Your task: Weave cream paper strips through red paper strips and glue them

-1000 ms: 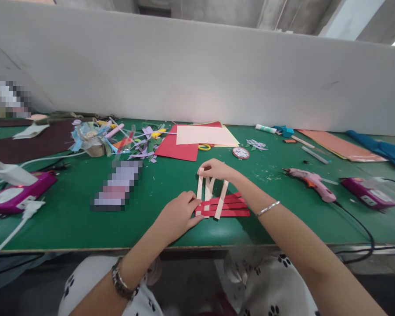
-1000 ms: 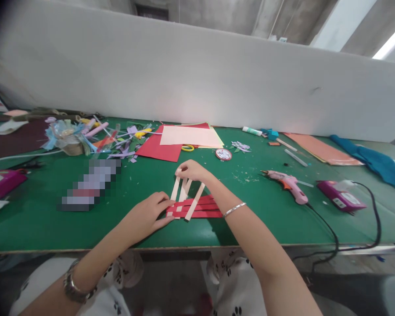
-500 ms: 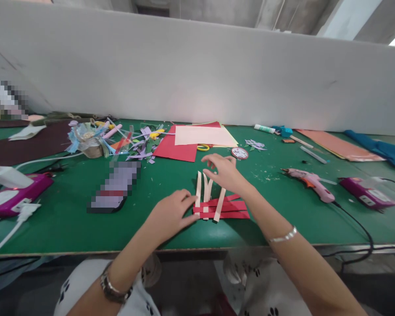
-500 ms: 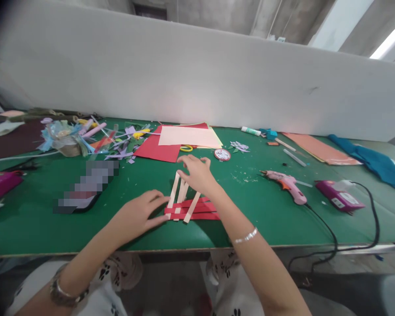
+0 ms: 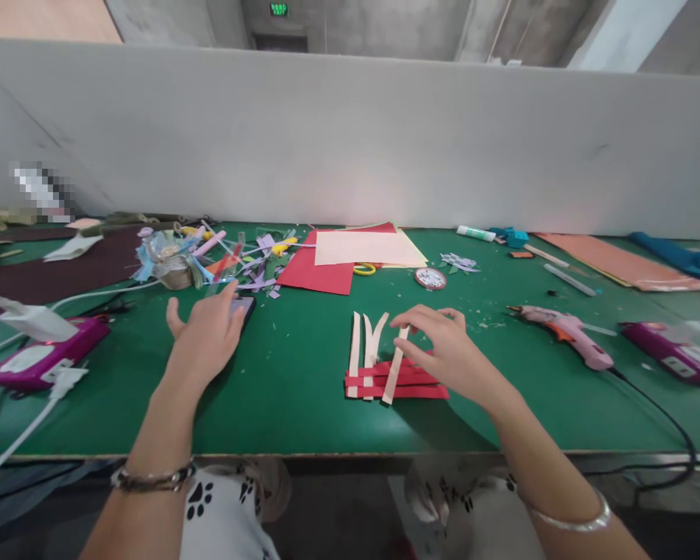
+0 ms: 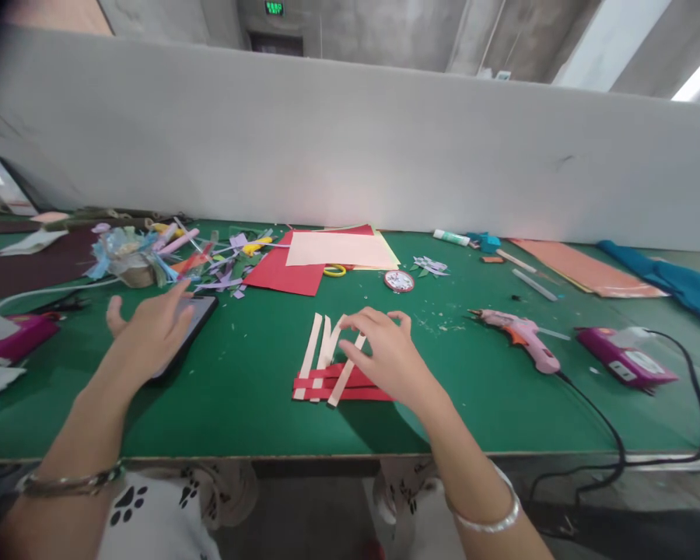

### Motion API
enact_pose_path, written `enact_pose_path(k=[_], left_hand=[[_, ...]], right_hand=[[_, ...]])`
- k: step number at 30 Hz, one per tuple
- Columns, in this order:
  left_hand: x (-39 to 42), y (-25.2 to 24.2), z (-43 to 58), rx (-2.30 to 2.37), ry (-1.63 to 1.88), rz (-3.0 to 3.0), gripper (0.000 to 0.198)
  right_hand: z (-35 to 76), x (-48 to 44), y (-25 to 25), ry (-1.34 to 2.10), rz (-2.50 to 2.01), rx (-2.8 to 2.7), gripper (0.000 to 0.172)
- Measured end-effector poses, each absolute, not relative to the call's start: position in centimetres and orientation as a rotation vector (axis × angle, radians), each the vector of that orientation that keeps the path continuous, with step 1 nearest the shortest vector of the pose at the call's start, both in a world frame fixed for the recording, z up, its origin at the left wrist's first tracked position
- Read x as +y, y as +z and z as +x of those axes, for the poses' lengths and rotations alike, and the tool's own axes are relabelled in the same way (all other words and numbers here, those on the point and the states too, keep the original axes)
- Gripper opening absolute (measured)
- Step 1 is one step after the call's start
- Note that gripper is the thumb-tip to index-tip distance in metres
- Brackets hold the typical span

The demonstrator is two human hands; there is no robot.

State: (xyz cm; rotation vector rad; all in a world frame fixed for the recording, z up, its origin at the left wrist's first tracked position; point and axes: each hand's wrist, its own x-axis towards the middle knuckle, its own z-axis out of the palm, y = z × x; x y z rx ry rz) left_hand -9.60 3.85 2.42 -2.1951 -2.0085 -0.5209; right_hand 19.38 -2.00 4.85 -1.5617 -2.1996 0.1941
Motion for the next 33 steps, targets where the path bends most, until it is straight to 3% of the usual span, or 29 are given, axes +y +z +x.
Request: enact_pose_path(k=[3, 7, 14, 19, 27, 33], left_hand=[[2.3, 2.1, -7.4, -1.701, -0.728, -2.566, 0.043], [0.0, 1.3, -3.8, -1.456, -0.548, -2.992, 0.044], [-0.5, -0.3, -0.7, -1.360, -0.408, -2.985, 0.044], [-0.8, -1.1, 0.1, -1.128, -0.488, -2.983, 0.048], [-1.4, -1.3, 1.9, -1.185, -0.276, -3.001, 0.056], [-1.5, -1.5, 3.0, -1.209, -0.350, -3.017, 0.051]], right_hand=[[19.9, -3.6, 4.2, 0.174, -1.636, -2.232, 0.028], [20.1, -5.0, 2.2, 0.180, -1.681, -2.298, 0.044], [19.3, -4.9, 0.4, 0.032, -1.637, -2.334, 0.043], [19.1, -4.7, 0.4, 0.149, -1.658, -2.326, 0.033], [20.4, -4.0, 0.1, 0.245, -1.794, -2.362, 0.055], [19.5, -4.9, -1.1, 0.209, -1.830, -2.427, 0.057]])
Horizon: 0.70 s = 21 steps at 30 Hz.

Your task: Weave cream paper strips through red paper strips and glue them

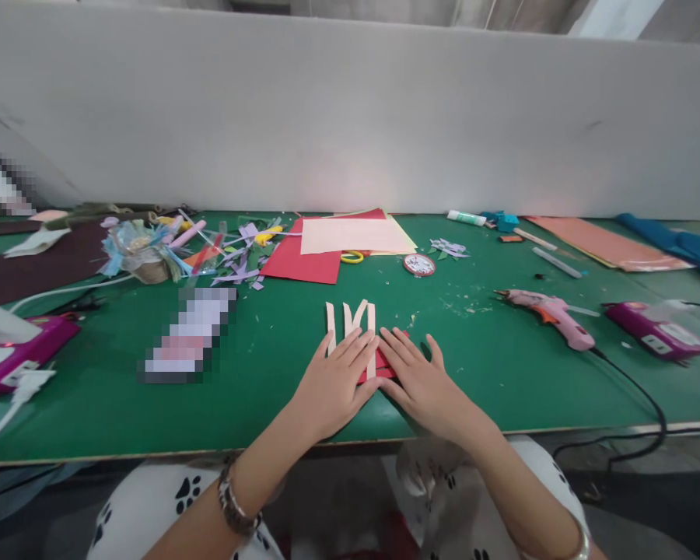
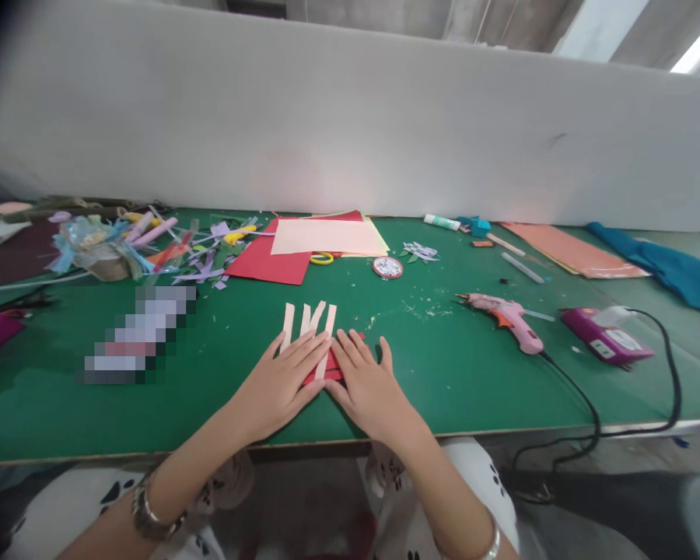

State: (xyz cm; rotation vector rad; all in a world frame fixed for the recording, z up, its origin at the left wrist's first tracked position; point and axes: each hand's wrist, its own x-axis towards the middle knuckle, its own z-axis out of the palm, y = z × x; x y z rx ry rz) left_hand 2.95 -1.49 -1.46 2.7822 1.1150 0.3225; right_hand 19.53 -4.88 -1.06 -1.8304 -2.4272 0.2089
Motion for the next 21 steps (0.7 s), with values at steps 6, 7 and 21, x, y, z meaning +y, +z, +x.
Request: enact_pose_path(k=[6, 7, 21], left_hand=[[-1.4, -1.6, 3.2, 1.146, 0.219, 2.754, 0.047], [-1.4, -1.5, 3.1, 1.164, 0.214, 2.754, 0.047], [-1.9, -1.6, 3.2, 1.349, 0.171, 2.756, 0.046]], right_hand=[[19.2, -5.8, -1.2, 0.126, -1.856, -2.420, 0.059], [19.2, -6.0, -1.2, 0.119, -1.858, -2.419, 0.060], [18.8, -6.3, -0.6, 0.176, -1.935, -2.418, 0.069]])
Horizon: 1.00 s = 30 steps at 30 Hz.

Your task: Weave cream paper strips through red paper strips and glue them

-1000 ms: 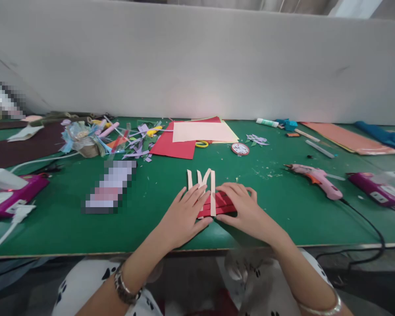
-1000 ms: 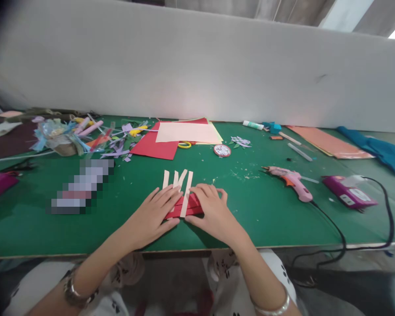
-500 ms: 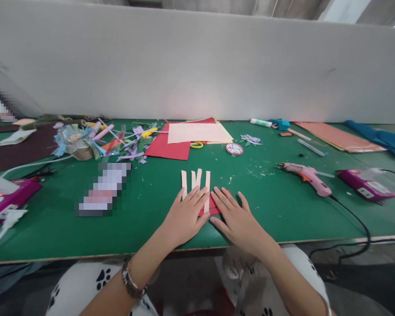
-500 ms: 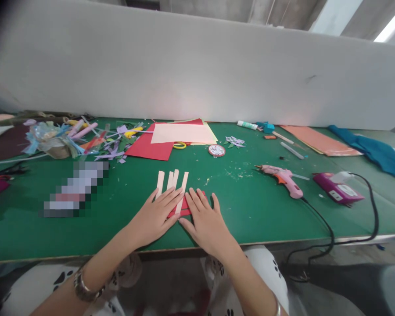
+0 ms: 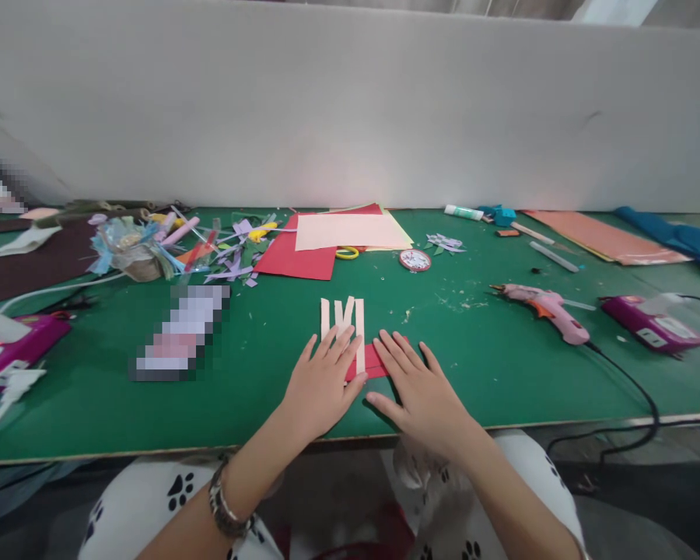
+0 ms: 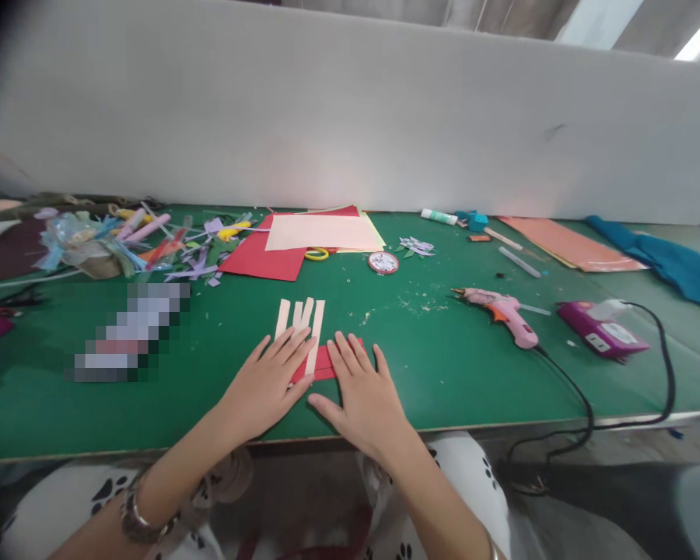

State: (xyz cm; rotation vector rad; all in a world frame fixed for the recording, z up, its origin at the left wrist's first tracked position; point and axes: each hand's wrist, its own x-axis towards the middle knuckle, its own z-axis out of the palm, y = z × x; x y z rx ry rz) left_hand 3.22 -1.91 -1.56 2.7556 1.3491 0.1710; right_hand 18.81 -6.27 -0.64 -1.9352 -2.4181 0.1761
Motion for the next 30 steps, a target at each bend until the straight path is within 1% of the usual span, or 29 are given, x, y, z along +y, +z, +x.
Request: enact_pose_path(k=[6, 10, 14, 18, 21, 24, 26, 30], left_hand=[[-2.2, -1.5, 3.2, 1.425, 0.129, 2.733, 0.046], [-2.4, -1.4, 3.0, 1.435, 0.170, 2.743, 0.046], [-2.0, -1.2, 2.0, 1.461, 0.256, 2.756, 0.052], [-1.5, -1.5, 0.8, 1.462, 0.291, 2.779, 0.055], [-1.5, -1.8, 0.5, 1.429, 0.278, 2.785, 0.052], [-1.6, -1.9, 0.7, 1.419, 0.264, 2.770, 0.050], [-1.6, -1.9, 0.8, 1.429, 0.261, 2.762, 0.048], [-1.5, -1.7, 0.9, 1.423, 0.266, 2.773, 0.045]], right_hand=[[18.9, -6.3, -0.9, 0.150, -1.907, -2.389, 0.068], [19.0, -6.3, -1.1, 0.134, -1.900, -2.370, 0.068], [19.1, -6.4, -1.3, 0.119, -1.864, -2.376, 0.067], [19.0, -6.3, -0.8, 0.090, -1.794, -2.319, 0.059], [18.5, -5.6, 0.2, 0.120, -1.759, -2.268, 0.047], [17.7, -4.5, 1.0, 0.175, -1.703, -2.294, 0.040], [17.2, -3.9, 1.0, 0.234, -1.669, -2.340, 0.037], [16.6, -3.4, 0.4, 0.279, -1.695, -2.365, 0.037]])
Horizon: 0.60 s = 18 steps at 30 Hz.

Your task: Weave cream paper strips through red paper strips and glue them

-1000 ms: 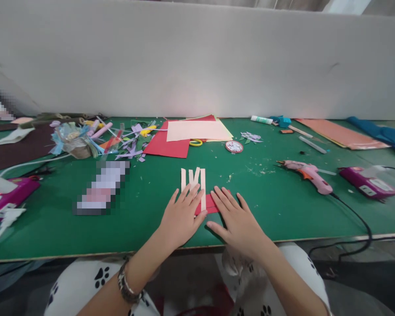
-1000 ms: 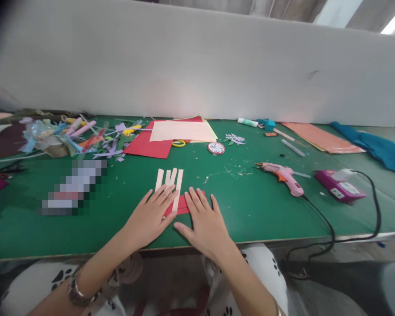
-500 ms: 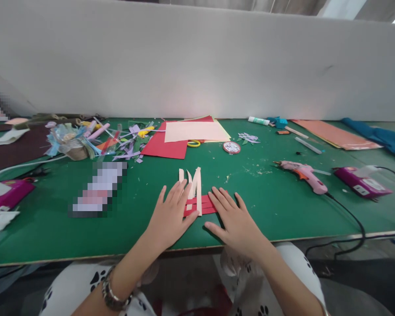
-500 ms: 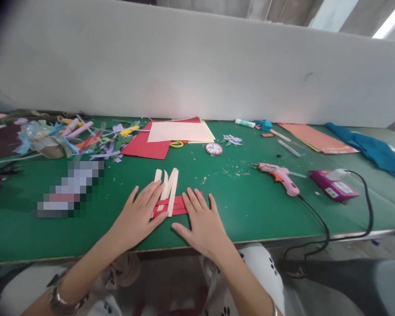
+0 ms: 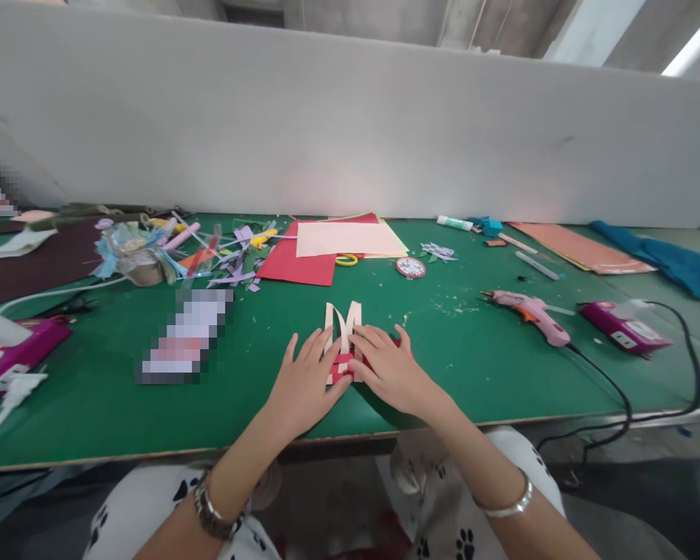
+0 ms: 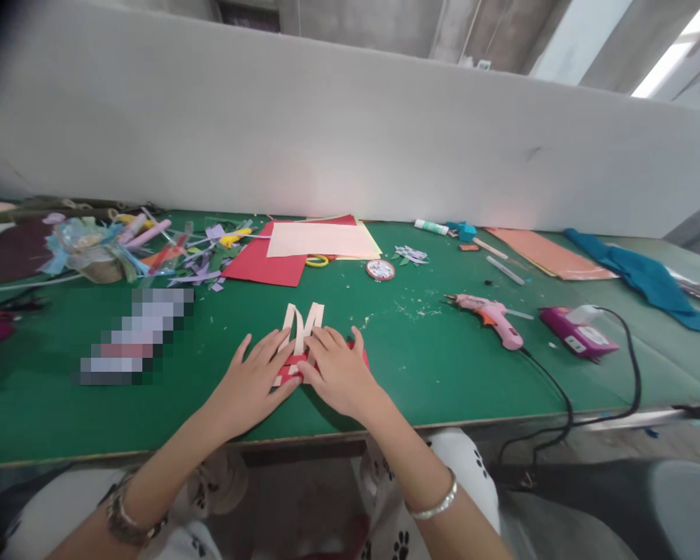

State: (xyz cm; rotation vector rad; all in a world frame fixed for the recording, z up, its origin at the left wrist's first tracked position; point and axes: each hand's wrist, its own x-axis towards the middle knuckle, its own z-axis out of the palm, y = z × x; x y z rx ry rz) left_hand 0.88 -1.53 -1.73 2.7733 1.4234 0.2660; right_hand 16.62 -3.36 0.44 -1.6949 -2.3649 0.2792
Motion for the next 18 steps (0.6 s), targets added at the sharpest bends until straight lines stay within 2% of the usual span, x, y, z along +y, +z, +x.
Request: enact_pose_path(k=[7, 15, 18], left_hand=[[-1.48, -1.57, 0.72, 1.360, 0.287, 2.758, 0.047], [-1.63, -1.13, 0.70, 1.336, 0.250, 2.730, 0.039], [-1.60, -1.26, 0.61, 1.331, 0.271, 2.730, 0.040]], right_hand=[[16.61, -3.55, -0.16, 0.252, -1.686, -2.334, 0.037], [16.59, -3.42, -0.34, 0.392, -1.674, -2.152, 0.024], [16.56, -3.36, -0.60, 0.399, -1.662, -2.037, 0.027]])
